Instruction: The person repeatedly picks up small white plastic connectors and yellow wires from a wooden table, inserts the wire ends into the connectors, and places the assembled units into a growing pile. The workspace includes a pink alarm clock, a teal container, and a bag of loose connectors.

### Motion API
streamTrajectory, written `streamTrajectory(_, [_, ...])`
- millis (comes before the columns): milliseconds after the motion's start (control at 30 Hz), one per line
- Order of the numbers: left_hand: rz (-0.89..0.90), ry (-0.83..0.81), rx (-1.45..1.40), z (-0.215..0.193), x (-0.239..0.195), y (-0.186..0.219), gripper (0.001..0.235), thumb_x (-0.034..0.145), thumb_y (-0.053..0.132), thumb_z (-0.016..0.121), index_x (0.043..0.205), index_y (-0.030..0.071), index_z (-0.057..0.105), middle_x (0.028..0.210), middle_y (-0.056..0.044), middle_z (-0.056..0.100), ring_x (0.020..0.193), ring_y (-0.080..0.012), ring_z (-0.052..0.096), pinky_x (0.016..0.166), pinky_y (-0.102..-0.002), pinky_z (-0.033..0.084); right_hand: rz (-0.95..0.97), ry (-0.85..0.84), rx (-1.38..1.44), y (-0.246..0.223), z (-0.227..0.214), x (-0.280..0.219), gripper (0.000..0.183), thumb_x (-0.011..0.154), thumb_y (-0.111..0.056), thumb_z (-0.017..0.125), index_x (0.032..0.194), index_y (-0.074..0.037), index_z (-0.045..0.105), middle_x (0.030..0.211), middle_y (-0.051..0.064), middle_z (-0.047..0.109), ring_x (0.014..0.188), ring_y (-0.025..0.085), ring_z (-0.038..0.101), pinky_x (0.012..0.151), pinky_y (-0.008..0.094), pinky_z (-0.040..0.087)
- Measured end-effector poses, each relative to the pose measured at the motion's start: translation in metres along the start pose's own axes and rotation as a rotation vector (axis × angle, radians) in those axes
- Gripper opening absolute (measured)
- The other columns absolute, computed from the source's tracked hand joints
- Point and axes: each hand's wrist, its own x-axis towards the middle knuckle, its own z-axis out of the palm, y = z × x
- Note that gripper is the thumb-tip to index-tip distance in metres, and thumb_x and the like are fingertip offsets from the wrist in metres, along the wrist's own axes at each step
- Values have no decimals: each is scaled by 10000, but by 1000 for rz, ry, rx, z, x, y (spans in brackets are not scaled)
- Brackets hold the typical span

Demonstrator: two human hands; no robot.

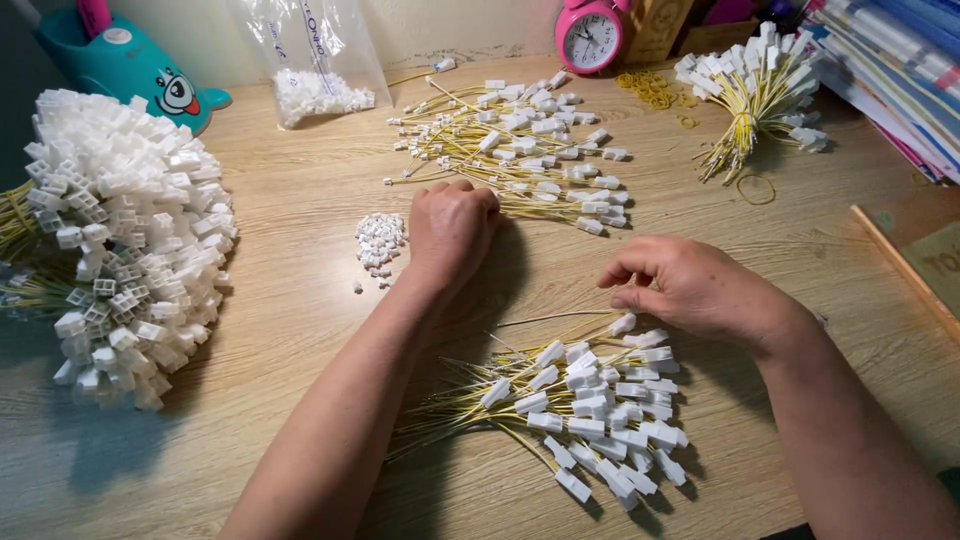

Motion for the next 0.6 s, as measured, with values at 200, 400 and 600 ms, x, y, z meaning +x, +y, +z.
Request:
streamTrajectory(200, [-43, -35, -260, -40, -10, 0, 275, 721, 239, 808, 967, 237, 686, 852, -13, 603, 831, -266, 660, 732, -398, 518, 2, -4, -97, 30, 22, -1, 123, 796, -290, 748, 808, -170, 726, 822, 20, 688, 826, 243, 687, 767, 348, 544])
streamTrajectory(400, [-192, -203, -607, -126, -42, 9, 207, 839, 83, 709, 1040, 126, 693, 851, -79, 678, 739, -231, 710, 640, -347, 574, -66, 47, -215, 33, 22, 10, 170, 874, -283, 664, 793, -134, 652, 798, 60, 648, 851, 281, 663, 791, 381, 524])
streamTrajectory(600, [-765, -492, -1179, -138, -60, 3, 272, 927, 208, 582, 1174, 108, 641, 858, -25, 650, 788, -158, 680, 593, -261, 485, -219, 259, -214, 26, 2, 7, 112, 884, -224, 644, 942, -129, 651, 833, 14, 700, 734, 195, 650, 672, 345, 479])
